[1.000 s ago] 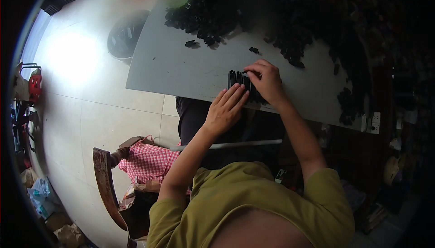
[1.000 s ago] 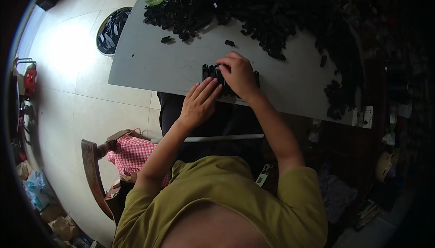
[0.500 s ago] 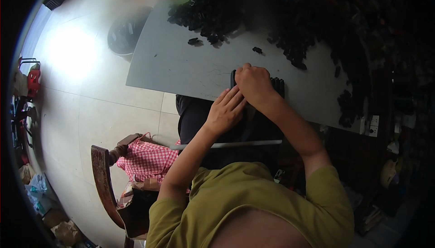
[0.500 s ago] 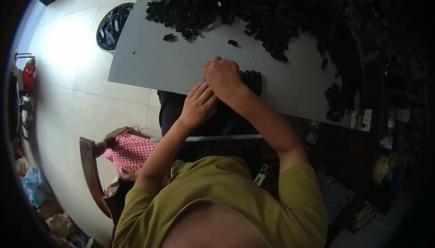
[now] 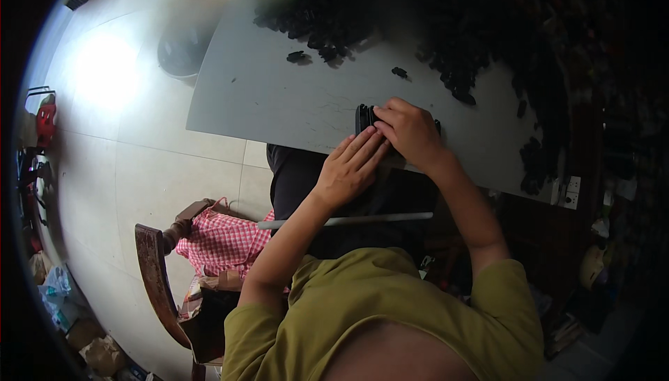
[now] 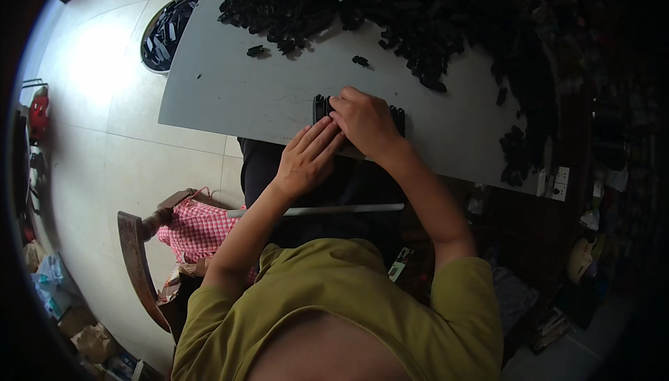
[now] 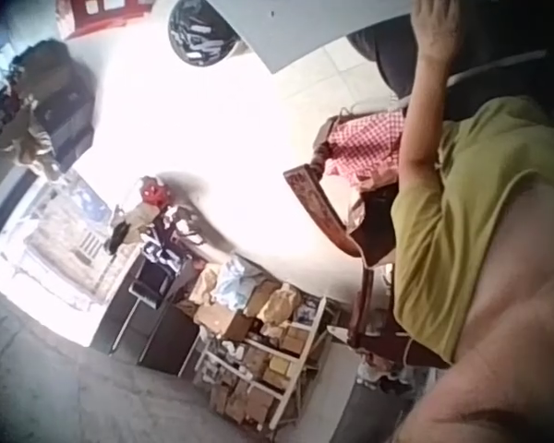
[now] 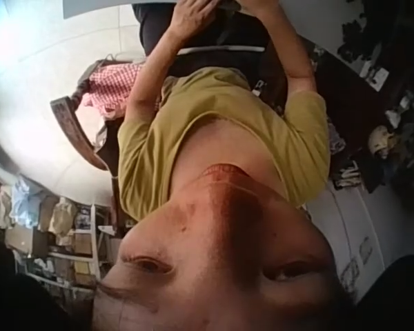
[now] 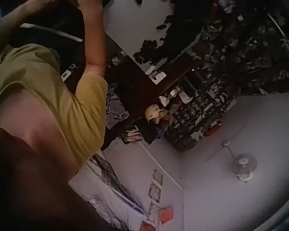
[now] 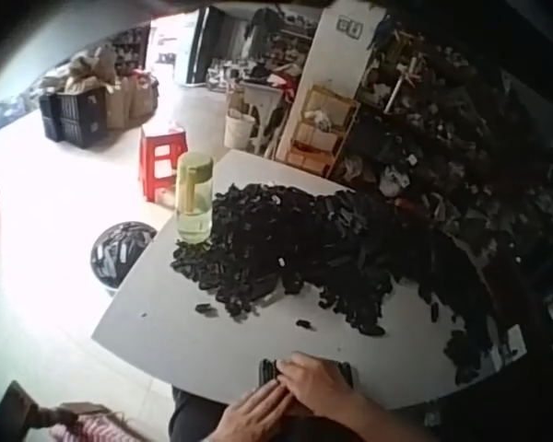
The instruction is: Assembling small black plastic clips onto a mounting rail on a table.
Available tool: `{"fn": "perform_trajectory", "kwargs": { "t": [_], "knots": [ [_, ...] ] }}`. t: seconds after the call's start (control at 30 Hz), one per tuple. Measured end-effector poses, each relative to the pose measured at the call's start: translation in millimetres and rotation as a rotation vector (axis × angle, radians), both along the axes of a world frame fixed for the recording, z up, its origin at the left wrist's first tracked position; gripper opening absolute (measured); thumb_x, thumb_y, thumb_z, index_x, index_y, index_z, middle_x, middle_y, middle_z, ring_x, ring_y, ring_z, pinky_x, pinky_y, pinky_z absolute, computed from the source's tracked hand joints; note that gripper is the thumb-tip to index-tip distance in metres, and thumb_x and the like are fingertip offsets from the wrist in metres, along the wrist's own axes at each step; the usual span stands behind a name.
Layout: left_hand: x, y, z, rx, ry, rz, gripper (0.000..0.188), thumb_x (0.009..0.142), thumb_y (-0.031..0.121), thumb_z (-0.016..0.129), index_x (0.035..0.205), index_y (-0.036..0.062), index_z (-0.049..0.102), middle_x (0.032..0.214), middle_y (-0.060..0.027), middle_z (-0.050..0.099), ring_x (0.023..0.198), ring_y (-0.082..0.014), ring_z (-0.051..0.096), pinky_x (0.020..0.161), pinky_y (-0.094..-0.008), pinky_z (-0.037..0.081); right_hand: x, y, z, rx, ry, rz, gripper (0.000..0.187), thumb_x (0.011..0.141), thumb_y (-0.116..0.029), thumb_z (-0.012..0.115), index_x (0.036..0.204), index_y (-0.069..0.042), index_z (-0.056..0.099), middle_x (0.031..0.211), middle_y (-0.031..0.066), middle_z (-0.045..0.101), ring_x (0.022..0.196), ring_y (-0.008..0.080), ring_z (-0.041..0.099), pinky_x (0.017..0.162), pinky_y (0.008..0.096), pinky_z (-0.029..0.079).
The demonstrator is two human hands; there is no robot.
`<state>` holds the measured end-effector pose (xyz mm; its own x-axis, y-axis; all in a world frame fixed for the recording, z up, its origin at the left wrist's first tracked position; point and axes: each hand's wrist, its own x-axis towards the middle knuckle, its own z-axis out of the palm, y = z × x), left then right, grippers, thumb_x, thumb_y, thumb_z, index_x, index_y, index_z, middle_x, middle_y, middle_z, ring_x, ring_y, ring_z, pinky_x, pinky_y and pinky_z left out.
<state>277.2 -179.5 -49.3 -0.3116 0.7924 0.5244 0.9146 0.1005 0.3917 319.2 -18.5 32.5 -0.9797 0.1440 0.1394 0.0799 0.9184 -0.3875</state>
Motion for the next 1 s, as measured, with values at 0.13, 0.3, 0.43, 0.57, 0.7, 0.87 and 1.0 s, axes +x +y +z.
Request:
{"fn": "perform_trajectory", "kwargs": {
  "t": [0.13,0.3,0.43,0.57,0.7,0.87,1.0],
  "knots": [
    [0.4,-1.0,-3.7,0.004,0.013,0.005,0.053,0.076,0.018,0.062,0.128,0.0105,0.055,0.137,-0.0069,0.050,0.132,-0.0218,0.043,0.106,-0.0383,0.036,-5.4,2.0,-7.0,0.236,0.095,0.129,0.006,0.078,-0.008,0.064,0.078,-0.002,0.061,0.073,0.0077,0.055,0.068,0.0246,0.061,0.060,0.0355,0.050],
    [0.6,-1.5,-5.2,0.004,0.006,0.003,0.053,0.075,0.018,0.063,0.127,0.0104,0.055,0.136,-0.0069,0.051,0.132,-0.0221,0.043,0.106,-0.0385,0.036,-7.2,1.2,-5.5,0.418,0.086,0.192,0.004,0.079,-0.004,0.063,0.076,-0.002,0.061,0.069,0.0065,0.054,0.063,0.0228,0.060,0.057,0.0333,0.049],
    [0.4,-1.2,-4.5,0.012,-0.010,-0.006,0.053,0.075,0.018,0.063,0.127,0.0100,0.056,0.136,-0.0070,0.051,0.132,-0.0222,0.043,0.106,-0.0387,0.036,-7.8,-1.2,5.5,0.358,-0.080,0.165,0.005,0.080,-0.005,0.060,0.078,-0.001,0.060,0.074,0.0094,0.058,0.069,0.0247,0.063,0.060,0.0360,0.051],
    [2.6,-0.5,-3.7,0.029,-0.003,-0.014,0.053,0.075,0.018,0.063,0.126,0.0098,0.056,0.136,-0.0072,0.051,0.132,-0.0226,0.043,0.106,-0.0389,0.036,-6.2,-1.3,12.6,0.310,-0.252,0.182,0.006,0.079,-0.006,0.058,0.083,-0.001,0.060,0.082,0.0128,0.060,0.074,0.0277,0.065,0.064,0.0388,0.052],
    [1.3,-1.6,-14.2,0.009,-0.020,-0.013,0.054,0.074,0.018,0.064,0.127,0.0099,0.055,0.137,-0.0074,0.050,0.133,-0.0229,0.043,0.107,-0.0390,0.035,-8.7,-15.1,12.0,0.466,-0.370,0.281,0.006,0.078,-0.006,0.058,0.081,-0.002,0.061,0.081,0.0127,0.059,0.077,0.0281,0.063,0.067,0.0372,0.052],
    [0.6,-1.6,-2.4,-0.023,0.013,0.000,0.057,0.075,0.016,0.063,0.131,0.0108,0.052,0.142,-0.0070,0.046,0.134,-0.0223,0.041,0.108,-0.0383,0.033,-17.1,46.9,24.4,-0.136,-0.228,-0.024,0.016,0.077,-0.007,0.061,0.089,-0.003,0.070,0.082,0.0127,0.062,0.078,0.0271,0.063,0.069,0.0362,0.051],
    [1.8,-0.9,-3.8,-0.031,0.026,0.002,0.059,0.077,0.016,0.061,0.134,0.0120,0.050,0.145,-0.0062,0.043,0.135,-0.0213,0.039,0.109,-0.0377,0.032,-30.3,120.6,-27.8,0.032,0.081,-0.345,0.016,0.083,-0.018,0.063,0.093,-0.010,0.072,0.093,0.0097,0.066,0.086,0.0289,0.065,0.073,0.0395,0.053]
  ]
}}
